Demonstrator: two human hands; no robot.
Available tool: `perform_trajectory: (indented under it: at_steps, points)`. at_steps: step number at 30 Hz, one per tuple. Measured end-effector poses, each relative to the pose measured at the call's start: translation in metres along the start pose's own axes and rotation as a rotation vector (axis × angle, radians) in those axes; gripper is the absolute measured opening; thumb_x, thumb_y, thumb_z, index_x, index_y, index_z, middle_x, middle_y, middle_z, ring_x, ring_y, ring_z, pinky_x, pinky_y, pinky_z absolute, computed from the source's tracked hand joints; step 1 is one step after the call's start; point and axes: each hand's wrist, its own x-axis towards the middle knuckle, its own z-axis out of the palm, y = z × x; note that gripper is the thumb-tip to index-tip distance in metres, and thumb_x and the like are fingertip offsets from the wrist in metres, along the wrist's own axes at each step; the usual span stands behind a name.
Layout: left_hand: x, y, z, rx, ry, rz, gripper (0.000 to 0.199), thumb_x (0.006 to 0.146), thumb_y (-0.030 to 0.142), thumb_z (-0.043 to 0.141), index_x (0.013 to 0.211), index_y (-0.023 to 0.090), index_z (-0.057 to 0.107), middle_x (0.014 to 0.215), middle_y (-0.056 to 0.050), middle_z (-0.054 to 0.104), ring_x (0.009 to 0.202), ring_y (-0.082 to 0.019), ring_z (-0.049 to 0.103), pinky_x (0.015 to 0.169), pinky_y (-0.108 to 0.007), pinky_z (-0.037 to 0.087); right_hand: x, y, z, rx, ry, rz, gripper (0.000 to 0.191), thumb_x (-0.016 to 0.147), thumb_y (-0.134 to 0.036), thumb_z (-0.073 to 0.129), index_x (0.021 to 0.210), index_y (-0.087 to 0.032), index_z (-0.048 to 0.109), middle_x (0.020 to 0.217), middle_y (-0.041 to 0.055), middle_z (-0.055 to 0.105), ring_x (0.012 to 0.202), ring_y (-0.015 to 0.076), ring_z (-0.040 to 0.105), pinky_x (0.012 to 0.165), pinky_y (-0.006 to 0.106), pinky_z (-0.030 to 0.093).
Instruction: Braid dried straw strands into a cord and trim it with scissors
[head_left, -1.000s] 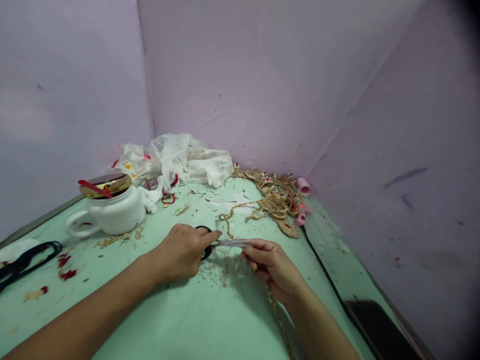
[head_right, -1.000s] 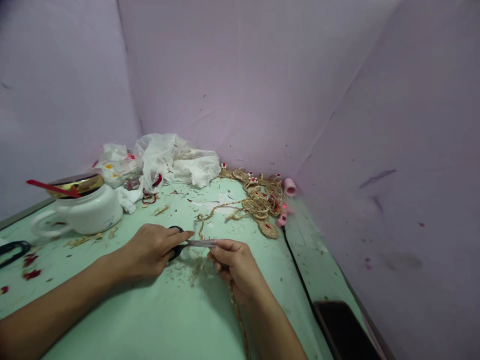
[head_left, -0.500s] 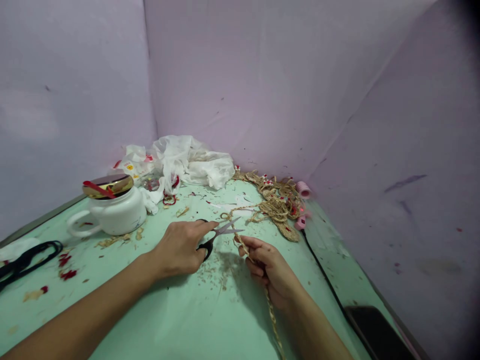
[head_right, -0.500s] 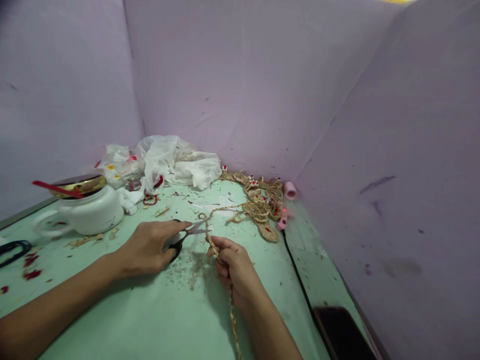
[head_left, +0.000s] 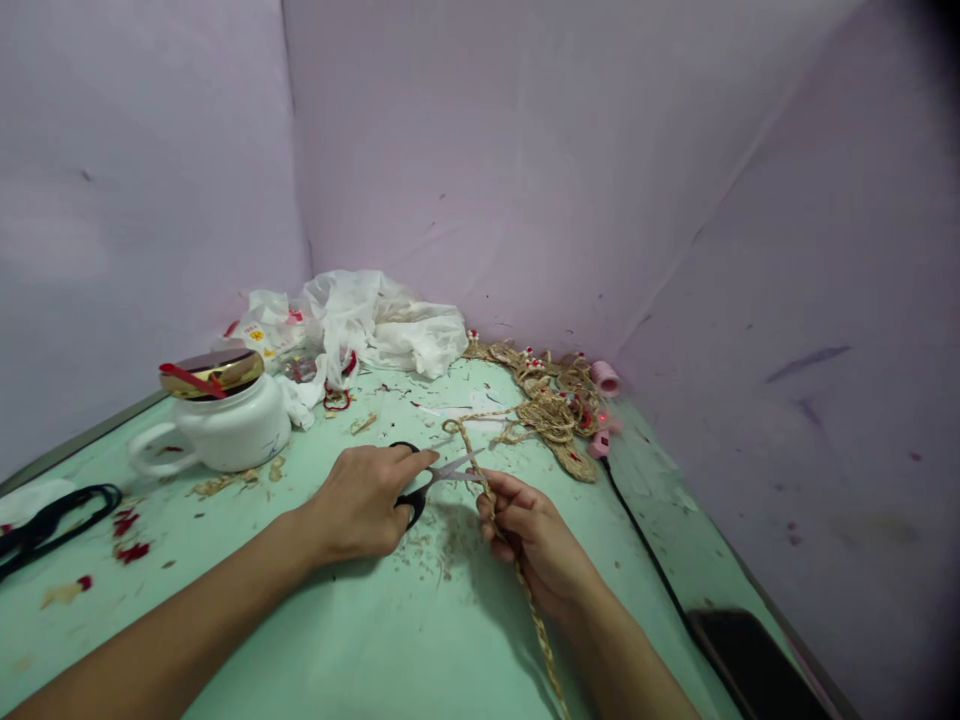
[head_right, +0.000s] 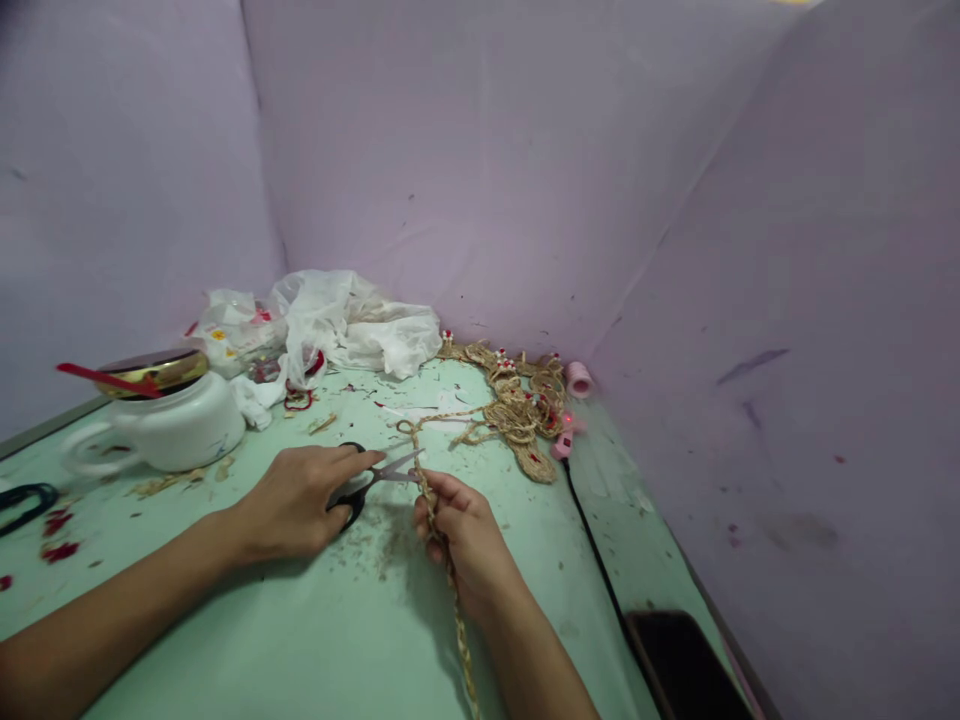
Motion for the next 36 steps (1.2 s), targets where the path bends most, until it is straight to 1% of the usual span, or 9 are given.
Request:
perform_trajectory:
  at_steps: [6, 11, 17, 23, 26, 29, 32, 34, 36]
  points:
    - [0.0, 0.003, 0.001, 0.026, -0.004, 0.067, 0.053, 0.064, 0.017, 0.045, 0.117, 0.023, 0.042, 0.09, -0.004, 0.058, 0.078, -0.019, 0.054, 0.065, -0.029, 0.04, -0.002, 0.0, -0.002, -0.019, -0.058, 0.045, 0.044, 0.053, -0.007, 0.044, 0.094, -0.016, 0.06, 0.059, -0.0032, 0.045, 0.039, 0.002, 0.026, 0.033, 0.015, 0.006]
    - [-0.001, 0.0, 0.005, 0.041, 0.013, 0.098, 0.053, 0.066, 0.014, 0.042, 0.119, 0.022, 0.04, 0.09, -0.004, 0.058, 0.078, -0.018, 0.055, 0.063, -0.029, 0.04, -0.004, -0.002, 0.0, -0.01, -0.068, 0.076, 0.041, 0.053, -0.007, 0.044, 0.089, -0.016, 0.06, 0.061, -0.0035, 0.043, 0.039, 0.0013, 0.023, 0.034, 0.015, 0.005]
    - [-0.001, -0.004, 0.011, 0.12, 0.047, 0.125, 0.053, 0.069, 0.011, 0.039, 0.12, 0.021, 0.038, 0.087, -0.004, 0.058, 0.072, -0.016, 0.055, 0.06, -0.027, 0.038, -0.006, -0.004, 0.001, 0.05, -0.112, 0.131, 0.022, 0.053, -0.007, 0.046, 0.071, -0.014, 0.057, 0.059, -0.0043, 0.039, 0.04, 0.0007, 0.02, 0.034, 0.015, 0.004]
    - [-0.001, -0.008, 0.016, 0.074, 0.1, 0.137, 0.052, 0.067, 0.009, 0.04, 0.116, 0.022, 0.044, 0.078, -0.003, 0.06, 0.063, -0.015, 0.054, 0.054, -0.025, 0.036, -0.005, -0.003, 0.001, 0.071, -0.121, 0.146, 0.022, 0.053, -0.006, 0.047, 0.072, -0.014, 0.055, 0.058, -0.0053, 0.037, 0.04, 0.0008, 0.018, 0.034, 0.014, 0.004]
    - [0.001, -0.005, 0.013, -0.202, 0.122, 0.048, 0.037, 0.068, 0.01, 0.04, 0.098, 0.023, 0.056, 0.073, 0.0, 0.06, 0.063, -0.013, 0.054, 0.056, -0.023, 0.036, -0.004, -0.005, 0.001, 0.067, -0.1, 0.15, 0.034, 0.052, -0.007, 0.045, 0.082, -0.015, 0.058, 0.058, -0.0052, 0.037, 0.039, 0.0009, 0.019, 0.034, 0.014, 0.004]
    - [0.006, -0.001, 0.008, -0.721, 0.166, -0.216, 0.023, 0.068, 0.019, 0.047, 0.089, 0.019, 0.057, 0.07, -0.001, 0.061, 0.06, -0.012, 0.055, 0.053, -0.021, 0.037, -0.004, -0.004, 0.003, 0.021, -0.066, 0.137, 0.045, 0.051, -0.008, 0.043, 0.092, -0.013, 0.06, 0.056, -0.0047, 0.037, 0.038, 0.0015, 0.021, 0.034, 0.015, 0.004]
    - [0.012, 0.003, 0.007, -1.266, 0.134, -0.494, 0.033, 0.065, 0.028, 0.057, 0.095, 0.015, 0.051, 0.071, -0.005, 0.063, 0.053, -0.012, 0.055, 0.043, -0.019, 0.034, -0.006, -0.002, 0.004, -0.009, -0.113, 0.116, 0.04, 0.055, -0.012, 0.048, 0.093, -0.011, 0.061, 0.054, -0.0041, 0.039, 0.038, 0.0019, 0.021, 0.034, 0.017, 0.005]
    - [0.017, 0.007, 0.01, -1.54, 0.079, -0.617, 0.035, 0.065, 0.029, 0.059, 0.095, 0.015, 0.048, 0.073, -0.007, 0.063, 0.05, -0.011, 0.055, 0.039, -0.016, 0.03, -0.009, 0.001, 0.004, -0.032, -0.169, 0.093, 0.034, 0.063, -0.023, 0.055, 0.093, -0.01, 0.061, 0.051, -0.0041, 0.038, 0.038, 0.0017, 0.019, 0.036, 0.018, 0.006]
    - [0.022, 0.011, 0.013, -1.738, 0.099, -0.705, 0.032, 0.065, 0.024, 0.06, 0.093, 0.016, 0.047, 0.074, -0.007, 0.063, 0.049, -0.009, 0.055, 0.037, -0.014, 0.028, -0.011, 0.003, 0.004, -0.077, -0.215, 0.078, 0.036, 0.068, -0.036, 0.057, 0.091, -0.008, 0.062, 0.047, -0.0052, 0.035, 0.038, 0.0015, 0.017, 0.037, 0.018, 0.005]
